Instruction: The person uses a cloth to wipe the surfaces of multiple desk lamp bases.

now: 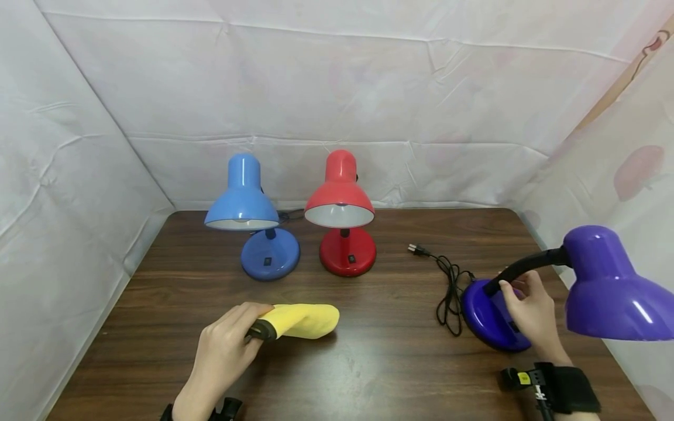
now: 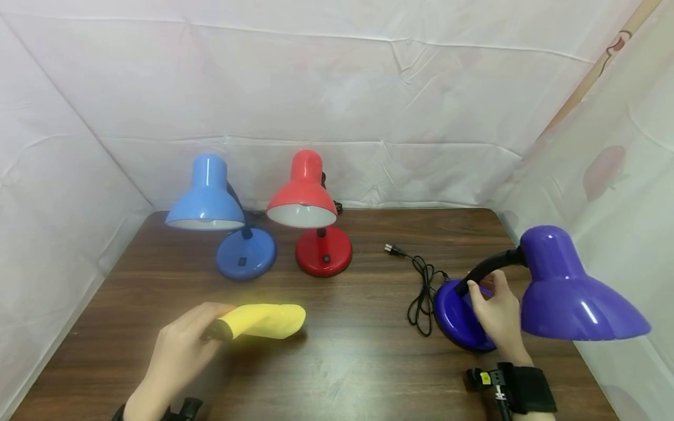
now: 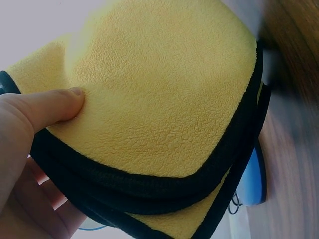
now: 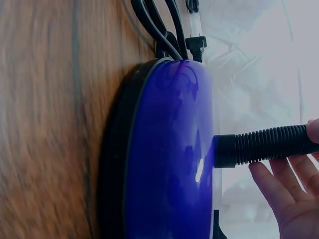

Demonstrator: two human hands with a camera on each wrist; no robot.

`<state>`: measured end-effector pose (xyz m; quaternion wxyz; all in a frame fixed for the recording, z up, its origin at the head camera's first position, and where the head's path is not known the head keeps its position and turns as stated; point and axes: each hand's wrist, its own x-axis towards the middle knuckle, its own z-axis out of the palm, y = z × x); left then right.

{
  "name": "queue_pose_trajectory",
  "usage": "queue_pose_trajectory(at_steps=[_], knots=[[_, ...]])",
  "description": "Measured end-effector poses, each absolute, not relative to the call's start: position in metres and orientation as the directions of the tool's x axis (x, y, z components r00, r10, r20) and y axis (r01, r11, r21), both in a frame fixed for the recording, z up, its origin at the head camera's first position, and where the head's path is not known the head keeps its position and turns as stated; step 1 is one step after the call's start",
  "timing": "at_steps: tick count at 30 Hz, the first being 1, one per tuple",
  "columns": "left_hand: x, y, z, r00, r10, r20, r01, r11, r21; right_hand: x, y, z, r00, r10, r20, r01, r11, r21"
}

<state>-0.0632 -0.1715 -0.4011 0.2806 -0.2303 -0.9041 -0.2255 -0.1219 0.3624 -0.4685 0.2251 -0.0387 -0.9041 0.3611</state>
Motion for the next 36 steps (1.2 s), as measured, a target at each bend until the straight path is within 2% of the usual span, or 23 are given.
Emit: queue_pose_trajectory(at_steps=[6, 14, 28, 36], knots=[[-0.063, -0.172, -0.402, -0.738, 0.287, 0.61, 0.541, 0.793, 0.281, -0.114, 0.333, -0.444, -0.925, 0.154, 0.348, -0.137, 0.717, -0.683], [-0.065, -0.172, -0.402, -0.733, 0.29, 0.615, 0.545, 0.792, 0.275, -0.113, 0.312, -0.442, -0.944, 0.05, 0.327, -0.193, 0.72, -0.667], [-0.064, -0.172, -0.401, -0.736, 0.293, 0.61, 0.546, 0.79, 0.278, -0.119, 0.28, -0.444, -0.923, -0.111, 0.367, -0.352, 0.626, -0.696], [-0.063, -0.171, -0.402, -0.726, 0.289, 0.624, 0.553, 0.785, 0.279, -0.123, 0.261, -0.445, -0.923, -0.134, 0.36, -0.358, 0.639, -0.68]])
